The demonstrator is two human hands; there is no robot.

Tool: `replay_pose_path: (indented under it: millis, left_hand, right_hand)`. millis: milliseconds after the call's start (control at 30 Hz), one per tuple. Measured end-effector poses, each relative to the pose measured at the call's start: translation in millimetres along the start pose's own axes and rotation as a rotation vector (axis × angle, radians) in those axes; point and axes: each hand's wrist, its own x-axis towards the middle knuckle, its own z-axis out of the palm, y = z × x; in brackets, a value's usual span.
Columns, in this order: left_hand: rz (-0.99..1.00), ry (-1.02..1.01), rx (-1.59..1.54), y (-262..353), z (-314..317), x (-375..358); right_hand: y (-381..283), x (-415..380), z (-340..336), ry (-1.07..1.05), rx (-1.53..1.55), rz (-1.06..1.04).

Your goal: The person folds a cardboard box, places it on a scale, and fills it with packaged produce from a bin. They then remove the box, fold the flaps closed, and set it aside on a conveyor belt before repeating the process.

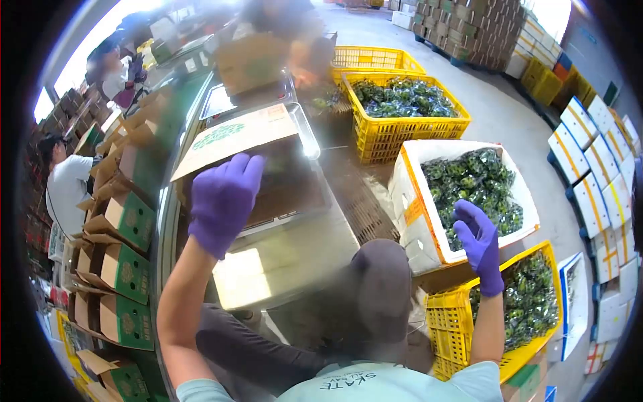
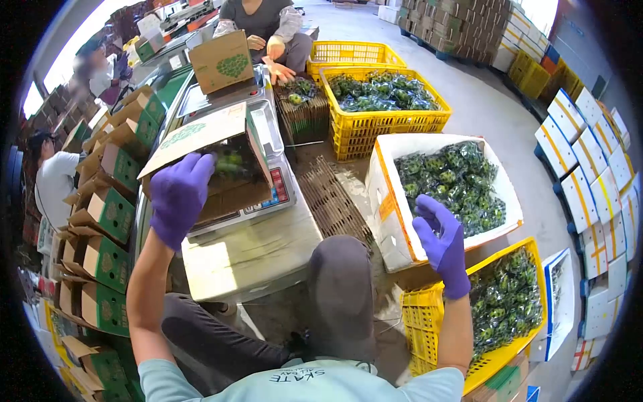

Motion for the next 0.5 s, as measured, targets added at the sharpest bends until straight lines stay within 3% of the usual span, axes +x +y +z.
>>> replay_pose_path:
  millis: [33, 167, 267, 300, 333, 367, 400, 500]
  left_hand:
    - [-0.001, 0.124, -0.08, 5.4, -17.9, 1.6]
    - [-0.088, 0.151, -0.363, 33.1, -84.1, 9.7]
    - [0.009, 0.092, -0.63, 64.7, -105.1, 21.8]
    - [0.061, 0.126, -0.763, 82.2, -106.1, 31.3]
    - [0.086, 0.153, -0.689, 97.3, -102.2, 31.5]
    - [0.157, 0.229, -0.711, 100.8, -96.3, 38.9]
    - [0.185, 0.263, -0.807, 98.8, -85.1, 44.1]
    - [0.103, 0.363, -0.781, 84.2, -68.7, 48.8]
  right_hand:
    - [-6.5, -2.1, 6.5, -0.045, 0.011, -0.02]
    - [-49.2, -4.7, 50.9, -0.244, 0.056, -0.274]
    - [-80.0, -11.6, 83.7, -0.502, 0.677, -0.169]
    - [-87.9, -8.2, 76.2, -0.579, 0.473, -0.32]
    - [-92.2, -0.7, 70.4, -0.669, 0.277, -0.475]
    - [-87.0, 4.6, 62.4, -0.556, 0.172, -0.59]
    - [-85.4, 6.5, 50.5, -0.391, 0.134, -0.573]
    - [-69.1, 23.7, 5.1, 0.138, 0.199, -0.387]
